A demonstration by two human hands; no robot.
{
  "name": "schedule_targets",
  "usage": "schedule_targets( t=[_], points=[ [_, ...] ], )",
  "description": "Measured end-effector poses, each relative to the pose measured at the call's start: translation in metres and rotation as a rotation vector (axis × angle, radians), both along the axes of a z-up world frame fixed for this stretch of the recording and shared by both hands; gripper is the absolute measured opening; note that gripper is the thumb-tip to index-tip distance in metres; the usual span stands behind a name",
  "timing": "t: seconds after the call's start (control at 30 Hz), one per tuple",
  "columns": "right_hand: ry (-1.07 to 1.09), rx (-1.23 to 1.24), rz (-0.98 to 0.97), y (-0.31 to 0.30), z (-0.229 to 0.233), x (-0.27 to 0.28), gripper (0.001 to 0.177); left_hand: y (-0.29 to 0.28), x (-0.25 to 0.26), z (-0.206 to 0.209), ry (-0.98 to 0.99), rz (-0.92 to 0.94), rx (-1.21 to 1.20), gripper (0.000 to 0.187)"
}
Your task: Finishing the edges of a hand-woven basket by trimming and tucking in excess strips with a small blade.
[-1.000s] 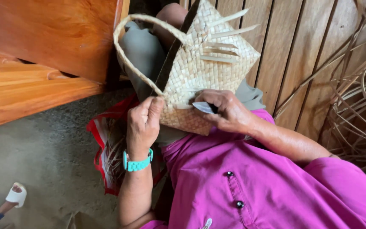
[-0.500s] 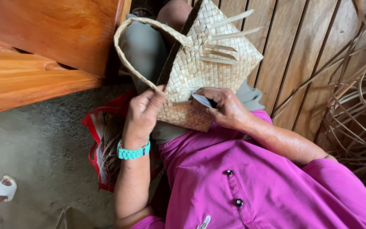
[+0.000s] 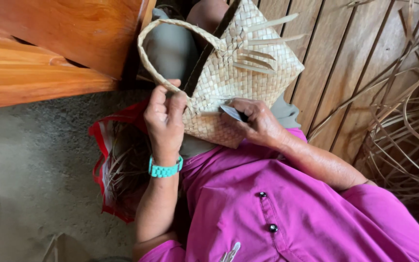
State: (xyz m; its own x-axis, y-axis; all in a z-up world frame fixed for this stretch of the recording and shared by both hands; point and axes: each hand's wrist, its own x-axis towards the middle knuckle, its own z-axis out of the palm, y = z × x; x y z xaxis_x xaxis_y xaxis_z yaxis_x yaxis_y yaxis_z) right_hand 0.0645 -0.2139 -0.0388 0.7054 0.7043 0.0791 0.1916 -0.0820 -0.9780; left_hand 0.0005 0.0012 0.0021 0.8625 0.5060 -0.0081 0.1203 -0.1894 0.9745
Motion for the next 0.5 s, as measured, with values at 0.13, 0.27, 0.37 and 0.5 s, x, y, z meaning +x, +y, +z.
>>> schedule_targets(
  t=[0.13,0.27,0.37,0.5],
  points=[
    [0.003,-0.006,0.003,0.001,0.008,0.001,0.015,0.014,-0.008,0.009,0.112,-0.056,0.015,0.040],
    [0.026,0.009,0.012,0.001,0.011,0.002,0.014,0.007,-0.009,0.015,0.256,-0.137,-0.005,0.032],
    [0.007,0.004,0.015,0.000,0.010,0.000,0.014,0.000,-0.006,0.011,0.140,-0.150,0.049,0.023],
    [-0.036,-0.010,0.019,-0.001,0.007,-0.005,0.024,-0.006,-0.004,0.001,0.011,-0.081,0.181,0.012]
  ],
)
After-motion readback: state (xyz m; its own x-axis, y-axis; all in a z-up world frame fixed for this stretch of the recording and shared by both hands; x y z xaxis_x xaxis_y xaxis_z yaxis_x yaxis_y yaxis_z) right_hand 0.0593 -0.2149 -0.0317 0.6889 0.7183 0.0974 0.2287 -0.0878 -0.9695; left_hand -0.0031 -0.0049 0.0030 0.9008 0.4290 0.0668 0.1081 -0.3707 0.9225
